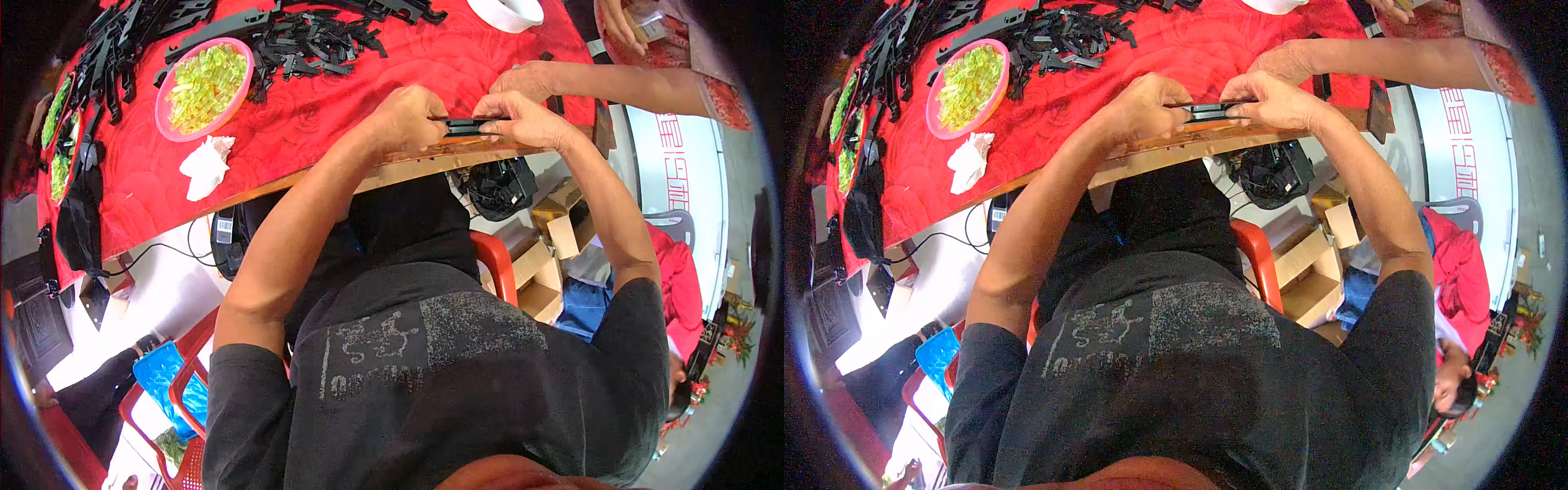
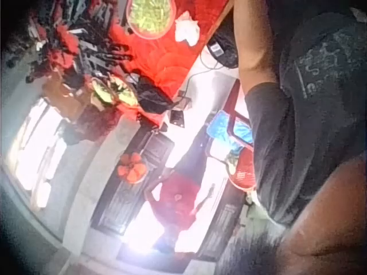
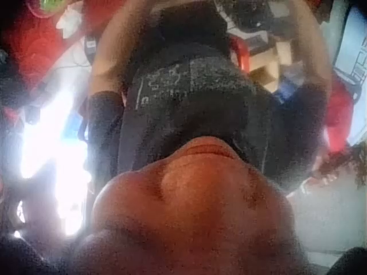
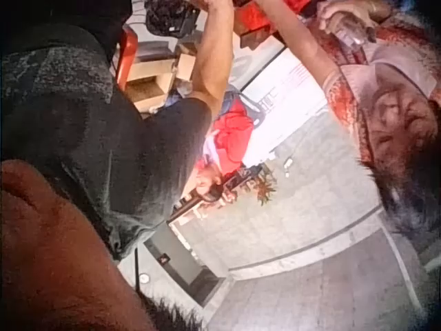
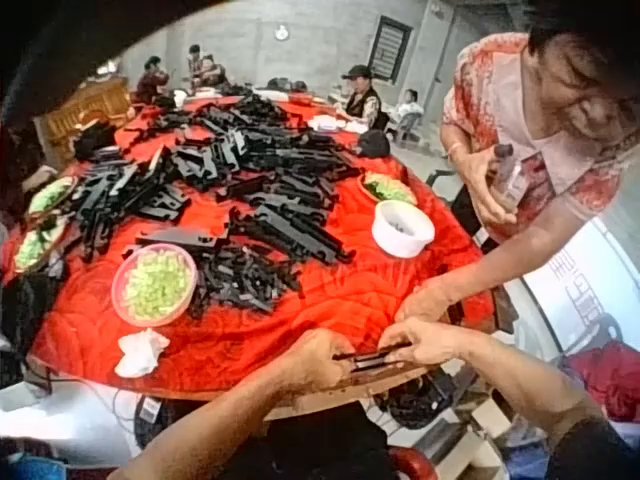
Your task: The person takes a small piece from a bowl, inserts it into a black plastic housing, and then fits and presses two black plastic components together by hand.
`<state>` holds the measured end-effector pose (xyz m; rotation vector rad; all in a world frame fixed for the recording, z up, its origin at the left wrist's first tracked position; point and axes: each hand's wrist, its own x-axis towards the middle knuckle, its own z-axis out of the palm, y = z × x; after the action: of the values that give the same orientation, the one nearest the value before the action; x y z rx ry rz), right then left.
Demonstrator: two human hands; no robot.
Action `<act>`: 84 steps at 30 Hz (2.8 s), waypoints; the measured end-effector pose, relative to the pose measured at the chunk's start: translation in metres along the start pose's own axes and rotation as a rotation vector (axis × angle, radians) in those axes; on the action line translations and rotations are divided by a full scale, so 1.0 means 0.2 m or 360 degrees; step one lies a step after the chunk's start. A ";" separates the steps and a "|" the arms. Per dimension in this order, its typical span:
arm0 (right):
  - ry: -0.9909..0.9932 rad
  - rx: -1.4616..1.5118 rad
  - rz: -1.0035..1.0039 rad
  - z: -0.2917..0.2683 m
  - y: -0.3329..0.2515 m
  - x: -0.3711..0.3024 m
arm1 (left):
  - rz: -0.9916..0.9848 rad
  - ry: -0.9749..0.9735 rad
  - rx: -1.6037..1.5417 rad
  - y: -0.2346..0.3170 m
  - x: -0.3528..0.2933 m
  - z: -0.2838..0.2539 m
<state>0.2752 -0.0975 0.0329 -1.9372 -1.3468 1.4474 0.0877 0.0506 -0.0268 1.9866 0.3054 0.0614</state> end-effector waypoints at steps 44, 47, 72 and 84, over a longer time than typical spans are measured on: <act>-0.0006 0.0033 -0.0209 0.10 -0.06 0.05 | -0.0033 -0.0019 -0.0107 -0.01 -0.15 -0.11; -0.0054 -0.0071 -0.0053 0.12 -0.06 0.06 | -0.0092 -0.0020 -0.0154 -0.04 -0.18 -0.06; 0.0208 -0.0636 -0.0350 0.27 -0.27 -0.08 | 0.0425 0.0207 0.0356 0.09 -0.26 0.05; 0.0246 -0.0729 -0.0392 0.31 -0.28 -0.06 | 0.0337 0.0350 0.0368 0.09 -0.32 0.09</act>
<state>0.1941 -0.0949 0.0567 -2.0009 -1.8859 0.9096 0.0329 0.0128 -0.0127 2.2405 0.2502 0.3974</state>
